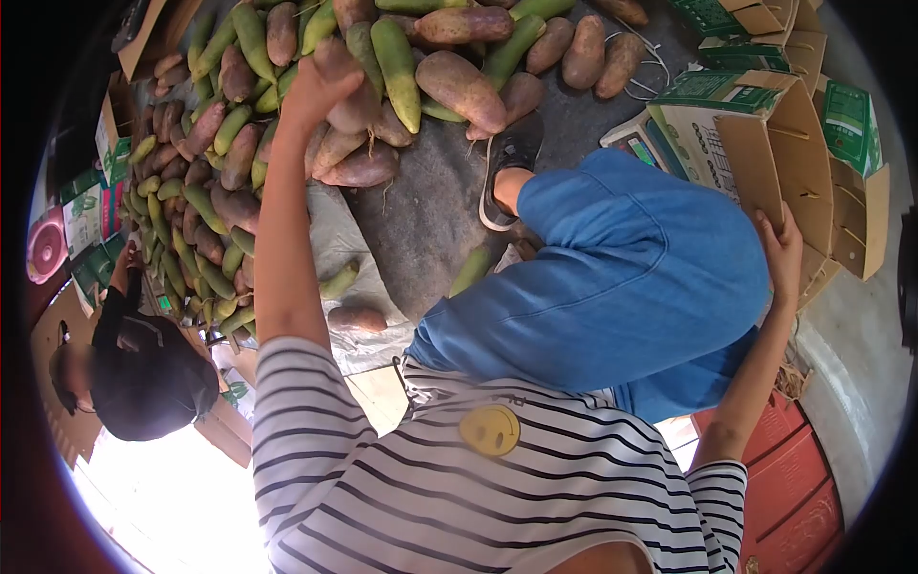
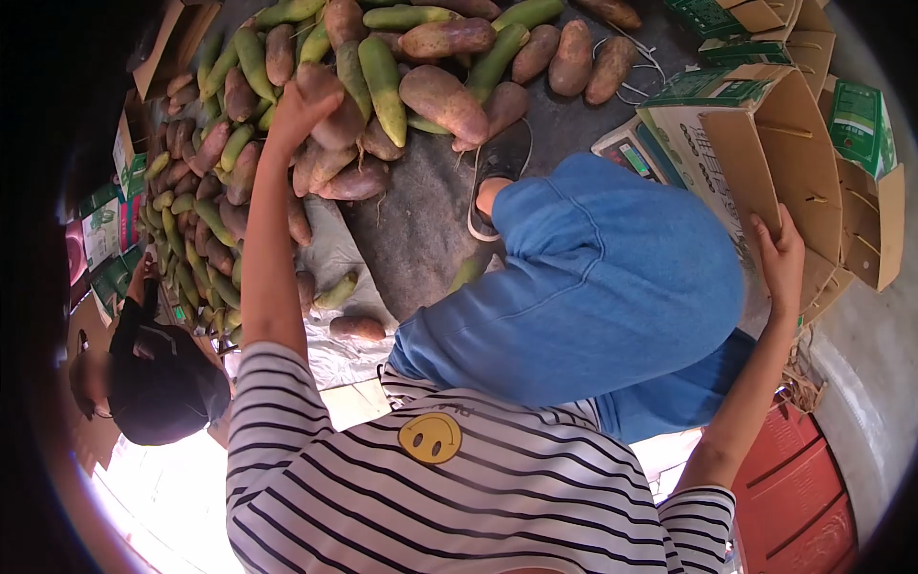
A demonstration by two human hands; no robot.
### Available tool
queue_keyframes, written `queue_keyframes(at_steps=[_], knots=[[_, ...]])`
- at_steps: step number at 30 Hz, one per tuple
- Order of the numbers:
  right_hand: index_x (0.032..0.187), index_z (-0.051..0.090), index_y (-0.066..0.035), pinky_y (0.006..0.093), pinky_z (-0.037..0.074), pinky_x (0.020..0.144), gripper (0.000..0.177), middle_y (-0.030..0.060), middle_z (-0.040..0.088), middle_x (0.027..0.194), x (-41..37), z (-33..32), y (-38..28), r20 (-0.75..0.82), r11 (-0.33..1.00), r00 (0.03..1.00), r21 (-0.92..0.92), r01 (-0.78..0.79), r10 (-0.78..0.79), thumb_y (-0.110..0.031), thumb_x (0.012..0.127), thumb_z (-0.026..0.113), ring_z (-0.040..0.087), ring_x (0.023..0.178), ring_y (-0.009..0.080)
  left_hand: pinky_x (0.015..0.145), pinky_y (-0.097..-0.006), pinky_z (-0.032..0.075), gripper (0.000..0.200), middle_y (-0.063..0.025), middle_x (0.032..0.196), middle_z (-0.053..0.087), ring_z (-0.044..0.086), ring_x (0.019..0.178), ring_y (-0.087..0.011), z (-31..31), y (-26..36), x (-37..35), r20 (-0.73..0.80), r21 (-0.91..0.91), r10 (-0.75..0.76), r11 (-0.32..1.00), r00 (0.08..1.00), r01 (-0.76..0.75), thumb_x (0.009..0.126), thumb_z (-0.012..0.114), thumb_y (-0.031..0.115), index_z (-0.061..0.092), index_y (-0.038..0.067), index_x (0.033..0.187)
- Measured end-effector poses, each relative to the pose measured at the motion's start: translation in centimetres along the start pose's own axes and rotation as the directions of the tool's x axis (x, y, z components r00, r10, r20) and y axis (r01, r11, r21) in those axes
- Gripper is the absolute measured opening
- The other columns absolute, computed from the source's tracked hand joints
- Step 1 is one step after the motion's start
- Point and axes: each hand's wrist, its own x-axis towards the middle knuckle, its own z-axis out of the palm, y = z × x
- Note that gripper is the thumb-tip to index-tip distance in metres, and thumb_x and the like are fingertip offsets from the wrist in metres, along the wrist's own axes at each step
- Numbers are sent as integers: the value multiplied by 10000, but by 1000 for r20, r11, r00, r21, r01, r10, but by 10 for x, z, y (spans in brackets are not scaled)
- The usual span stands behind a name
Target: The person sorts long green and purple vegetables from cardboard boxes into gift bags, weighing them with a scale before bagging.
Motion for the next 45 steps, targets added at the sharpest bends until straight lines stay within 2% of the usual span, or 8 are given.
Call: queue_keyframes(at_steps=[7,13,16,18,19,25,39,45], knots=[[1129,574,4,267,448,826,267,85,648,949,-3,0,-8,-13,999,1000,-18,28,-29,-129,900,614,576,890,137,988,-453,414,851,-308,1407,317,406,1255,-434,77,14,34,-418,71,18,997,908,13,817,630,516,290,13,1414],[1131,575,7,272,452,822,277,97,654,957,1,-1,-3,-9,998,1000,-67,19,-20,-137,899,619,584,889,141,943,-462,410,648,-259,1279,454,466,1146,-415,94,30,-57,-495,381,440,885,749,-269,775,702,324,455,19,1290],[1133,574,8,276,454,821,283,100,656,960,1,0,-2,-26,998,999,-67,20,-21,-142,898,622,589,891,144,833,-456,457,459,-180,1049,575,563,945,-356,137,48,-135,-142,206,535,839,833,-504,701,732,270,565,31,1055],[1134,571,11,278,455,821,285,103,656,960,0,1,-2,-35,997,999,-73,19,-21,-141,898,621,589,893,144,828,-441,492,545,-181,1033,599,592,994,-351,181,47,-179,409,148,302,909,861,-389,701,749,426,587,44,1054],[1134,570,11,278,455,821,285,103,656,961,-1,2,-4,-32,998,999,-59,17,-19,-139,898,621,590,895,144,840,-431,504,652,-186,1037,600,600,1022,-345,198,45,-187,675,187,117,928,729,-322,697,750,504,562,31,1105],[1133,570,1,269,452,810,280,93,645,944,-2,0,-8,-3,999,1000,-44,17,-17,-133,893,624,580,875,140,829,-440,510,768,-212,1143,523,593,1000,-400,279,6,-229,765,142,128,923,632,-358,639,814,381,433,38,1211],[1079,578,-17,300,462,777,253,149,627,922,1,-2,-10,7,993,996,-73,93,-93,-122,856,634,600,828,234,895,-429,463,779,-214,1151,519,557,1062,-398,251,-21,-243,592,-122,-20,986,806,115,623,787,216,376,30,1258],[1160,591,-77,392,479,802,349,180,639,1014,-3,-4,-6,-56,973,982,-160,168,-179,-171,829,653,605,936,363,939,-383,412,585,-161,1109,533,523,1053,-319,120,37,-184,-84,-266,306,910,948,-318,666,762,86,500,16,1184]])
